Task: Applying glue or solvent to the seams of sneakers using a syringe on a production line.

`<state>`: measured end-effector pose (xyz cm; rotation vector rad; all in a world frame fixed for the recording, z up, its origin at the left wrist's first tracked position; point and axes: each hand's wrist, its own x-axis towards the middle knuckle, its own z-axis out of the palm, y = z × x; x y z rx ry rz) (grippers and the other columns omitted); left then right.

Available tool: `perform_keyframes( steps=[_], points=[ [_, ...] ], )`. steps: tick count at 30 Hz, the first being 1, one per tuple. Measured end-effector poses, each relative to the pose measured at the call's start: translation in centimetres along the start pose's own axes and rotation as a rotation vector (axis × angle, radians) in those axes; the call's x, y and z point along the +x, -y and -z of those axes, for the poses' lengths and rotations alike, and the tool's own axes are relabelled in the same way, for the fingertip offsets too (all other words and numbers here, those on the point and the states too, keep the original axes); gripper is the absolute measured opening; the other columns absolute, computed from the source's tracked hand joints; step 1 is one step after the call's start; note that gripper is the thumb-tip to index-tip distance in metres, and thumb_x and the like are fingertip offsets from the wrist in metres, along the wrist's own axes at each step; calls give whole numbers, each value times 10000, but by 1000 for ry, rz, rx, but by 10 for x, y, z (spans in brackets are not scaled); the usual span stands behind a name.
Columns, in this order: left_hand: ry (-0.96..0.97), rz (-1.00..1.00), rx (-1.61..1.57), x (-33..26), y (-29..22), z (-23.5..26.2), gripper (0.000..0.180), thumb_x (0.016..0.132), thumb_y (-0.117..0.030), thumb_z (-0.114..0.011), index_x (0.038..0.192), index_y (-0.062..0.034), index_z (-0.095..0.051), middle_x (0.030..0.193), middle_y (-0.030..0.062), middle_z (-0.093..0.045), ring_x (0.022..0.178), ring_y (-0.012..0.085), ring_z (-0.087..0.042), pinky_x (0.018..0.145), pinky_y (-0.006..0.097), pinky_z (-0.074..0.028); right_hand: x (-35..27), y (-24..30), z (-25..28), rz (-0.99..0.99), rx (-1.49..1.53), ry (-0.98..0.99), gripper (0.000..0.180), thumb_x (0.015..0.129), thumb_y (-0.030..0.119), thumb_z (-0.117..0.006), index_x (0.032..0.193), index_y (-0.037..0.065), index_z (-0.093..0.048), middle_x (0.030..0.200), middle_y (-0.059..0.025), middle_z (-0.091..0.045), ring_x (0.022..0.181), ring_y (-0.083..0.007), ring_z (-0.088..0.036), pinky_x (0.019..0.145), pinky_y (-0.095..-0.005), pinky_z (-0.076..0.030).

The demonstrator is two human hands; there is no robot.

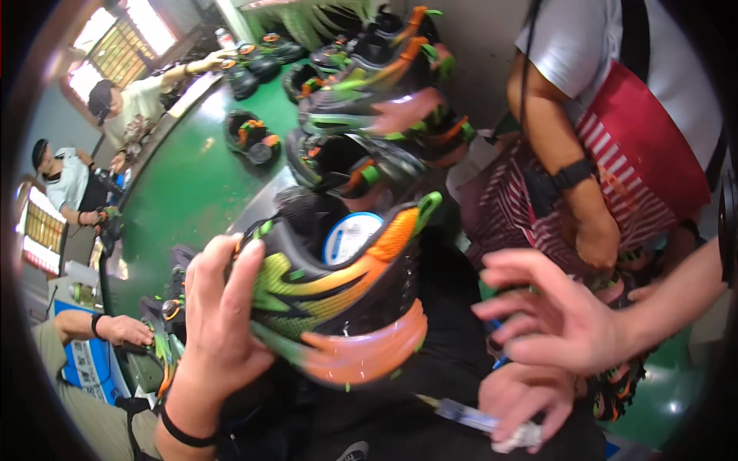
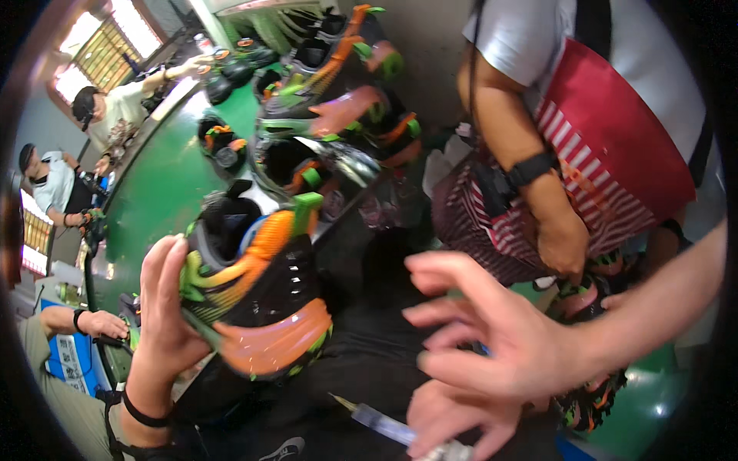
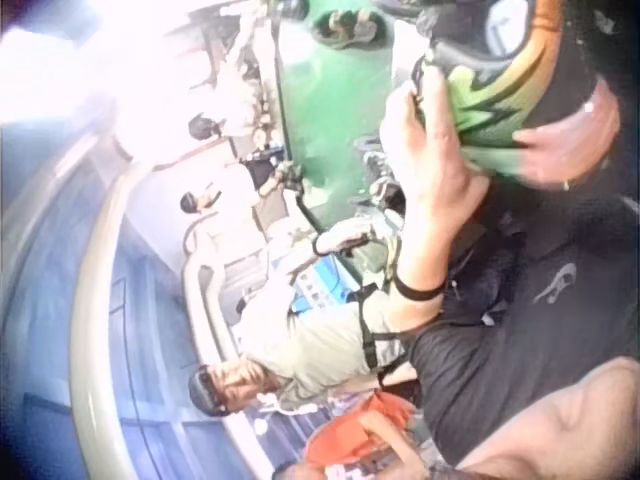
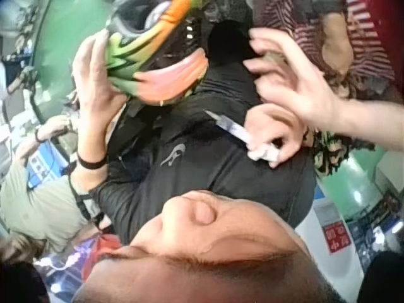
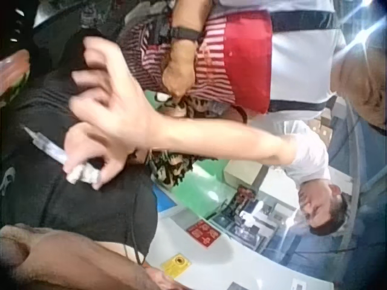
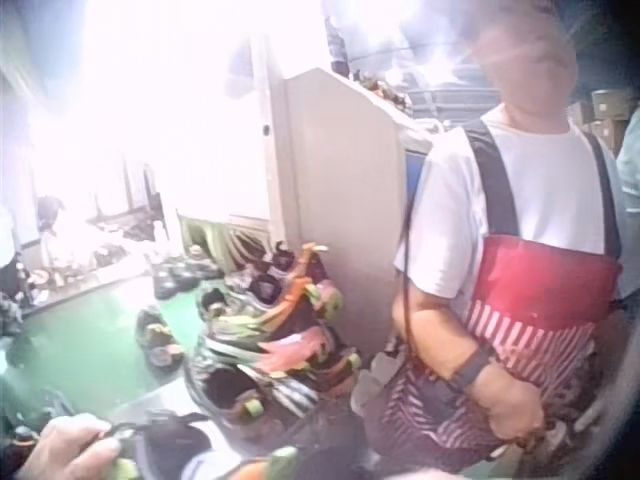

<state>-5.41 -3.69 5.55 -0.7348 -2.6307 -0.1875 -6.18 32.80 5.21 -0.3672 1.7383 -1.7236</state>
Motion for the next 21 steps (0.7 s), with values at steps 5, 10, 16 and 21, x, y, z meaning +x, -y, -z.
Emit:
perform_keyframes(
  steps=[5, 10, 16, 21],
  points=[
    [-253, 227, -204, -62, -26, 16, 1012, 685, -177, -832, 1464, 26, -220, 1306, 268, -452, 1151, 411, -483, 967, 517, -389, 29, -75, -21, 1496, -17, 424, 317, 966, 99, -529, 1263, 112, -417, 1046, -248, -615, 1018, -425, -641, 856, -466, -481],
    [-290, 171, -525, -70, -39, -12, 1146, 640, -309, -900, 1457, 91, -203, 1371, 251, -388, 1269, 354, -433, 1069, 414, -356, 79, -66, -81, 1551, 15, -254, 847, 707, 283, -859, 1358, 175, -329, 1288, -199, -492, 1215, -507, -476, 957, -582, -423],
    [-265, 378, -530, -82, -85, -77, 1330, 593, -208, -925, 1493, 38, 22, 1360, 257, -320, 1235, 374, -402, 1057, 450, -342, 105, -79, -99, 1282, -153, -162, 1236, 559, 355, -952, 1408, 198, -67, 1301, -165, -362, 1256, -412, -411, 1063, -644, -315],
    [-124, 467, -827, -99, -83, -69, 1285, 626, -322, -863, 1504, 40, 1, 1297, 211, -352, 1220, 362, -388, 1038, 457, -350, 117, -75, -95, 1084, 89, -106, 1298, 588, 266, -943, 1454, 139, 16, 1317, -155, -350, 1252, -322, -434, 1059, -603, -342]
  ],
)
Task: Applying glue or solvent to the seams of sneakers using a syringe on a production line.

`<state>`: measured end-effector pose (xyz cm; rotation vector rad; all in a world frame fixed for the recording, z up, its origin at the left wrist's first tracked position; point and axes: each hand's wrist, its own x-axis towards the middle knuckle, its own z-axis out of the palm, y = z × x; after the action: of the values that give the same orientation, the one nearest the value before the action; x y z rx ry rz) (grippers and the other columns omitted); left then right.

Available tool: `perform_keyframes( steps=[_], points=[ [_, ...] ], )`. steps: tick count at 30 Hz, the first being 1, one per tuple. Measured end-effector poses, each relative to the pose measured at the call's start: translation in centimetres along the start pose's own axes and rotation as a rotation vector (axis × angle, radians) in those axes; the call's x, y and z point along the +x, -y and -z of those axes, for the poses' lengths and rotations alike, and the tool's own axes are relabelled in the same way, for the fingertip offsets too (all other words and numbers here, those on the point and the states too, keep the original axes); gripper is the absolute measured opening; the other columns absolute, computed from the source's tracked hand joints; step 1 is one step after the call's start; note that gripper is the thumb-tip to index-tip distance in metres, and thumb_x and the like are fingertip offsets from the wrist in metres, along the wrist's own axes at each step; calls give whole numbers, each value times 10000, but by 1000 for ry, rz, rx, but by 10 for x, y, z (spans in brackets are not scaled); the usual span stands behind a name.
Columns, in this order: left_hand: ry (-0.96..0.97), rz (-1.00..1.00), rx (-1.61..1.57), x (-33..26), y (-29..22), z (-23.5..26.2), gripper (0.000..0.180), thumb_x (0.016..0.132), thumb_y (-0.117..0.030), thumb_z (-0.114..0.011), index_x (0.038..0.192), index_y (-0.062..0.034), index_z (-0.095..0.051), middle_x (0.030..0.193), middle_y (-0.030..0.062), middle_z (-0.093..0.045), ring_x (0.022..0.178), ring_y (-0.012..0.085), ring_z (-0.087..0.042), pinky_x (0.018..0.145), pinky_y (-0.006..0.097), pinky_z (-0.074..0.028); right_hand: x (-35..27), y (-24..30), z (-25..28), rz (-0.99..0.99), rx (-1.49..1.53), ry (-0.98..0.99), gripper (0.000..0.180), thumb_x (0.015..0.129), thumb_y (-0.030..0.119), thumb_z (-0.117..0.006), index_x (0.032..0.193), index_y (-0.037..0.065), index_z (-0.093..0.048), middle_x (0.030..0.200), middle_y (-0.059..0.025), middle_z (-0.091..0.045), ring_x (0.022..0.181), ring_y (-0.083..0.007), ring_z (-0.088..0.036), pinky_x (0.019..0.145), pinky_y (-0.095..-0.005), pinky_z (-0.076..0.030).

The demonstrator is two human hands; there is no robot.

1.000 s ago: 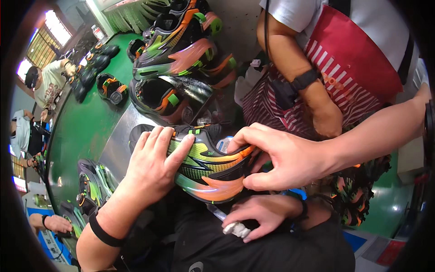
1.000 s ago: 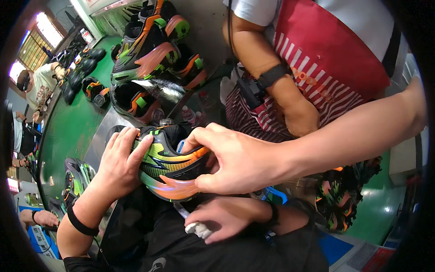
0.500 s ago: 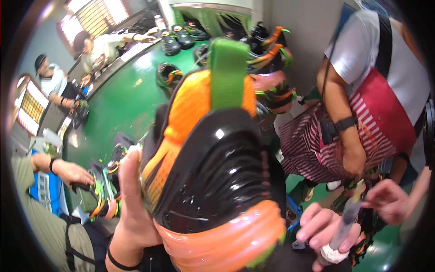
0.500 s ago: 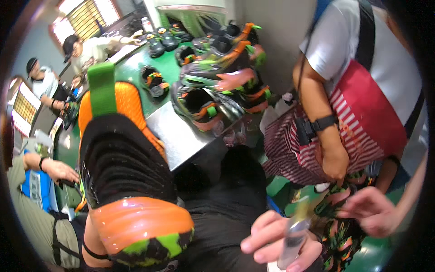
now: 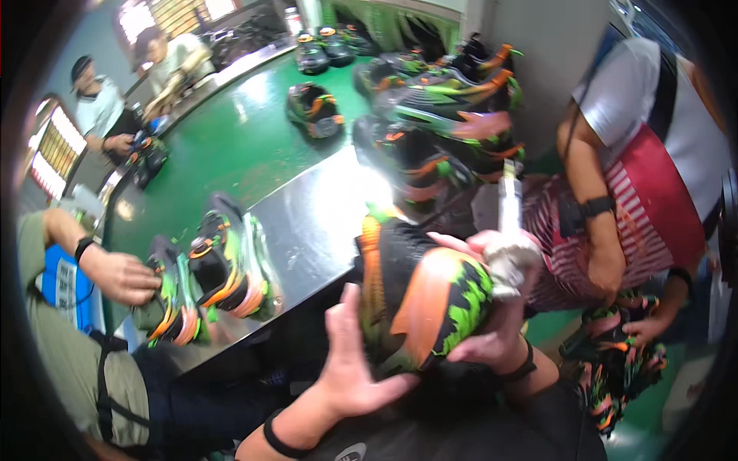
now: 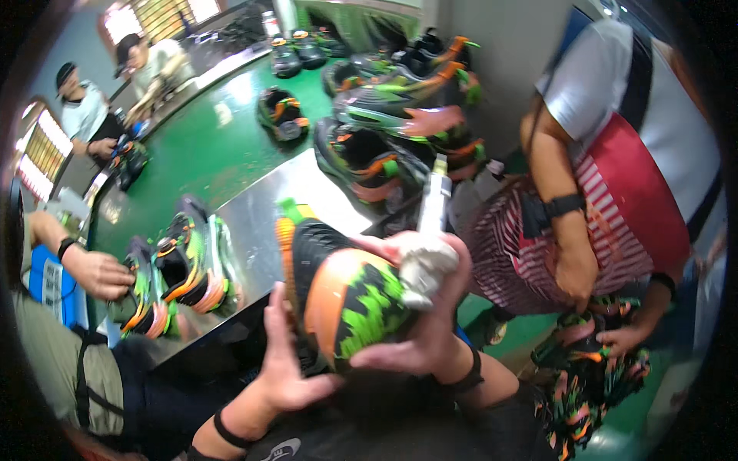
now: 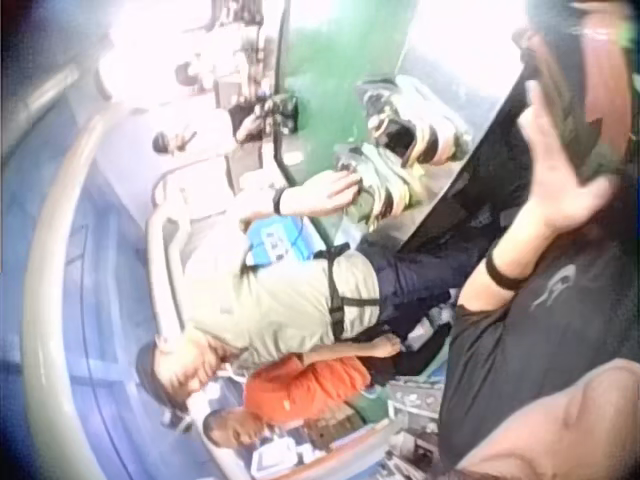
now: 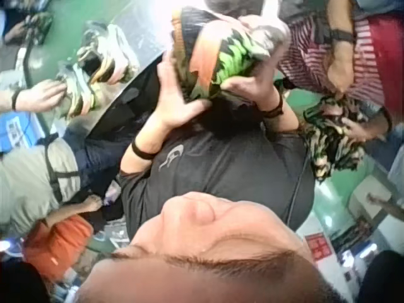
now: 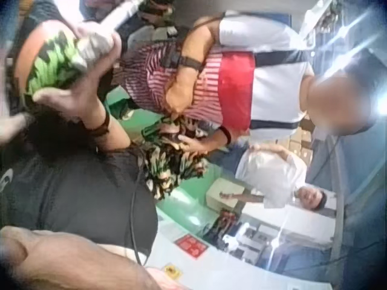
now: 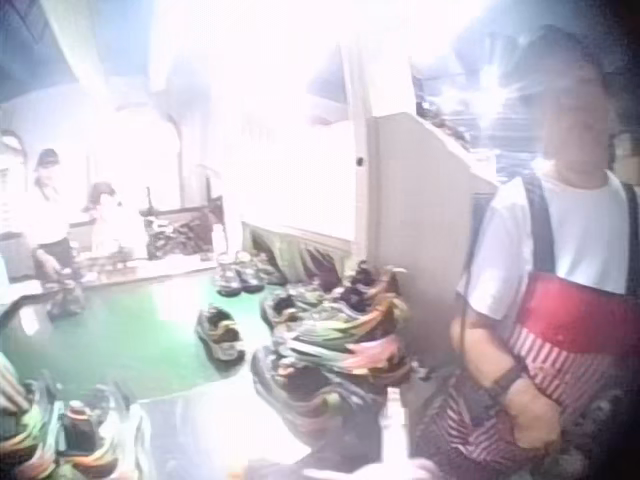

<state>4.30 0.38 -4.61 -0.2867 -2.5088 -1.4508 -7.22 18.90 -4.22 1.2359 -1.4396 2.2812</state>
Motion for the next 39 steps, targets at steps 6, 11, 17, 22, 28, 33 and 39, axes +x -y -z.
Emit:
perform_keyframes(
  steps=[6, 11, 17, 22, 28, 33, 39],
  points=[
    [-186, 206, -904, 22, 24, 23, 939, 705, -203, -855, 1423, -59, -266, 1342, 112, -464, 1261, 253, -476, 1064, 401, -391, 5, -28, -20, -371, 329, -126, 1292, 589, 159, -942, 1475, 138, -1, 1335, -104, -365, 1285, -216, -374, 1094, -382, -308],
    [-135, 254, -901, 21, 40, 40, 913, 731, -112, -839, 1425, -74, -245, 1333, 114, -489, 1240, 247, -498, 1041, 398, -426, 11, -34, -39, -546, 623, -308, 1248, 630, 182, -923, 1470, 179, 1, 1355, -96, -323, 1281, -225, -365, 1081, -394, -337],
    [-424, 309, -1010, 46, 16, 39, 884, 797, -119, -785, 1454, -59, -198, 1357, 122, -450, 1232, 250, -491, 1056, 410, -404, -5, -43, -28, -335, -61, 201, 1297, 672, 212, -897, 1460, 64, 123, 1465, -157, -235, 1390, -281, -271, 1109, -419, -293],
    [-399, 277, -989, 44, 13, 39, 932, 801, -143, -757, 1496, -64, -140, 1381, 138, -424, 1260, 269, -475, 1070, 420, -388, 14, -43, -25, -654, 179, 95, 1234, 732, 180, -837, 1472, 64, 144, 1455, -146, -264, 1367, -278, -306, 1125, -427, -250],
    [-354, 259, -1150, 30, 32, 54, 868, 866, -454, -667, 1522, -141, -193, 1476, 120, -366, 1337, 296, -412, 1093, 457, -378, 36, -46, -23, -803, 549, 49, 1190, 741, 162, -804, 1501, 87, 108, 1485, -143, -224, 1330, -256, -342, 1087, -414, -311],
    [-438, 192, -991, 53, 21, 59, 1076, 817, -643, -634, 1538, -97, -51, 1396, 148, -446, 1268, 292, -490, 1052, 449, -439, 30, -51, -25, -977, 718, 98, 1139, 756, 178, -786, 1501, 74, 69, 1463, -141, -240, 1226, -231, -444, 1026, -361, -379],
    [-222, 170, -1133, 39, 61, 68, 854, 900, -492, -612, 1487, -25, -203, 1403, 168, -447, 1289, 310, -467, 1077, 468, -399, 16, -58, -22, -1050, 669, 112, 1136, 774, 182, -782, 1496, 57, 86, 1456, -144, -238, 1118, -188, -475, 1004, -362, -386]
  ],
)
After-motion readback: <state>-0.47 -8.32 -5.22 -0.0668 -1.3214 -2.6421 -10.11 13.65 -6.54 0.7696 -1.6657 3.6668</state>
